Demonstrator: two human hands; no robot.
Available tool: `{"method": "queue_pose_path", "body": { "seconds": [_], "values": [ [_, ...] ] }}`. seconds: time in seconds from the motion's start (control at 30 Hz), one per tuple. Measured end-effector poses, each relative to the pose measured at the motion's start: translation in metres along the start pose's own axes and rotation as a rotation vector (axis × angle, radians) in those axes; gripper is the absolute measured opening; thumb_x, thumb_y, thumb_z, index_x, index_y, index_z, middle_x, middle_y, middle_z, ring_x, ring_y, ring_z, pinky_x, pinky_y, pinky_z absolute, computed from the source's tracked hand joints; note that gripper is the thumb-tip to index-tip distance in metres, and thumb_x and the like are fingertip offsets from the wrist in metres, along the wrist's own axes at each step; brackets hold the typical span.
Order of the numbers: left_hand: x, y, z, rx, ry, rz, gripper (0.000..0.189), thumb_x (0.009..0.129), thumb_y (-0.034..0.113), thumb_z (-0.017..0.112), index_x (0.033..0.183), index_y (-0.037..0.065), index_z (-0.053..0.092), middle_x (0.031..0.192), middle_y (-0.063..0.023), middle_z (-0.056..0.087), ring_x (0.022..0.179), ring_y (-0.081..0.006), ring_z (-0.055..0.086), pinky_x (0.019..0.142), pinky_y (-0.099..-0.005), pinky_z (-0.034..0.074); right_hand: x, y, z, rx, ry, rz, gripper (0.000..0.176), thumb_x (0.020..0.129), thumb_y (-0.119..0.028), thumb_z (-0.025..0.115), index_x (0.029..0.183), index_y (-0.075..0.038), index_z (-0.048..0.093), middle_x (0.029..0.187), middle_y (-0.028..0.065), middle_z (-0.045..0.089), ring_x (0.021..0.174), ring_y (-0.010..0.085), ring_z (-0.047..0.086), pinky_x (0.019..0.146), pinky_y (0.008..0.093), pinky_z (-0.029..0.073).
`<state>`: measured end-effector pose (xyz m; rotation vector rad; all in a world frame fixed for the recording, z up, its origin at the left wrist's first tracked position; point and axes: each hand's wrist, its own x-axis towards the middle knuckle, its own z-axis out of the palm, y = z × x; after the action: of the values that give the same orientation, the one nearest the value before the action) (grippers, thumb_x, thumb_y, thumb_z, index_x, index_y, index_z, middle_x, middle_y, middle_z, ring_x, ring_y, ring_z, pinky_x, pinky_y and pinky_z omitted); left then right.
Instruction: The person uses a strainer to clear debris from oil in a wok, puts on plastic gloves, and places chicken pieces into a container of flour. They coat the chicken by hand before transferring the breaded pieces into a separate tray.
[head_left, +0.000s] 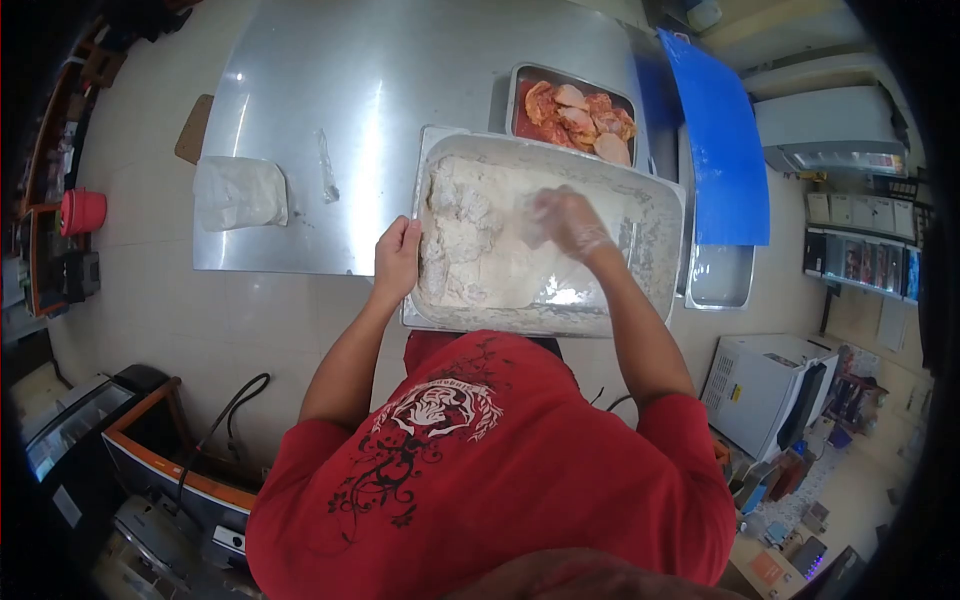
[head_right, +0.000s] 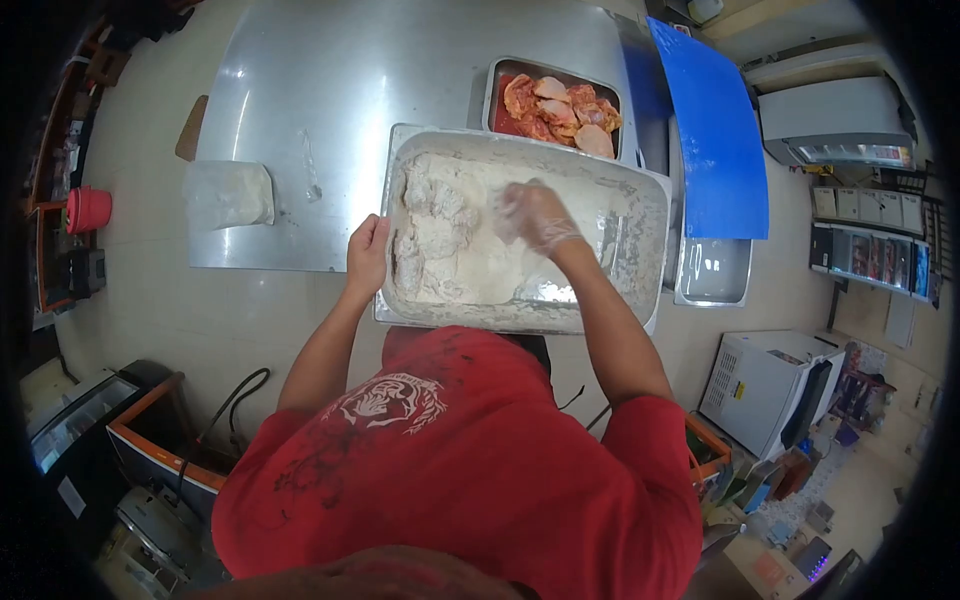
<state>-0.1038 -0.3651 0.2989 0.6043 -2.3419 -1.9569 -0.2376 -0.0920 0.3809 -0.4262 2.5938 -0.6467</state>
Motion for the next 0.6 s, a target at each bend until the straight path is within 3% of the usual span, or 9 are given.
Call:
{"method": "queue_pose_path", "body": {
  "seconds": [0.03, 0.13, 0.33, 0.43, 0.5, 0.6],
  "values": [
    [0.000, -0.001, 0.000, 0.007, 0.000, -0.002, 0.036, 0.104, 0.024, 0.052, 0.076, 0.001, 0.046, 0.064, -0.0019, 0.041, 0.065, -0.0094, 0.037, 0.058, -0.0294, 0.037, -0.011, -0.001, -0.012, -0.006, 0.046, 0.021, 0.016, 0.083, -0.016, 0.067, 0.096, -0.006, 0.065, 0.091, 0.0186, 0.063, 0.092, 0.0383, 0.063, 0.086, 0.0419, 0.050],
    [0.004, -0.001, 0.001, 0.001, 0.011, 0.019, 0.036, 0.104, 0.024, 0.052, 0.077, 0.001, 0.047, 0.064, -0.0024, 0.041, 0.064, -0.0097, 0.037, 0.058, -0.0296, 0.037, -0.039, 0.000, -0.042, -0.097, -0.070, -0.046, 0.012, 0.086, -0.012, 0.060, 0.093, -0.005, 0.065, 0.099, 0.0261, 0.062, 0.090, 0.0403, 0.064, 0.081, 0.0444, 0.051],
    [0.002, -0.003, 0.001, 0.001, 0.017, 0.025, 0.036, 0.104, 0.024, 0.052, 0.078, 0.000, 0.048, 0.064, -0.0039, 0.042, 0.064, -0.0105, 0.038, 0.058, -0.0305, 0.038, -0.081, 0.078, -0.051, -0.191, 0.043, 0.019, 0.014, 0.080, -0.013, 0.062, 0.090, -0.005, 0.064, 0.089, 0.0249, 0.063, 0.087, 0.0385, 0.065, 0.079, 0.0439, 0.050],
    [0.001, 0.004, 0.001, 0.006, 0.024, 0.020, 0.036, 0.104, 0.025, 0.053, 0.078, 0.000, 0.049, 0.064, -0.0046, 0.043, 0.064, -0.0107, 0.038, 0.059, -0.0306, 0.039, -0.103, 0.086, -0.073, -0.094, -0.150, 0.026, 0.016, 0.074, -0.009, 0.062, 0.088, -0.002, 0.066, 0.092, 0.0219, 0.066, 0.089, 0.0381, 0.064, 0.080, 0.0422, 0.050],
    [0.002, 0.004, 0.000, -0.001, 0.020, 0.016, 0.036, 0.104, 0.024, 0.053, 0.078, 0.000, 0.049, 0.064, -0.0048, 0.043, 0.064, -0.0110, 0.039, 0.059, -0.0307, 0.039, -0.109, 0.123, -0.078, -0.200, -0.188, 0.083, 0.017, 0.075, -0.008, 0.062, 0.091, -0.004, 0.066, 0.093, 0.0211, 0.065, 0.091, 0.0389, 0.064, 0.083, 0.0438, 0.050],
    [0.001, 0.006, -0.001, 0.017, 0.014, 0.016, 0.036, 0.103, 0.024, 0.053, 0.078, 0.000, 0.049, 0.064, -0.0048, 0.043, 0.064, -0.0113, 0.039, 0.059, -0.0309, 0.039, -0.096, 0.124, -0.081, -0.321, -0.094, -0.018, 0.021, 0.077, -0.007, 0.062, 0.097, -0.006, 0.066, 0.104, 0.0200, 0.064, 0.096, 0.0392, 0.063, 0.088, 0.0437, 0.049]
  ]
}}
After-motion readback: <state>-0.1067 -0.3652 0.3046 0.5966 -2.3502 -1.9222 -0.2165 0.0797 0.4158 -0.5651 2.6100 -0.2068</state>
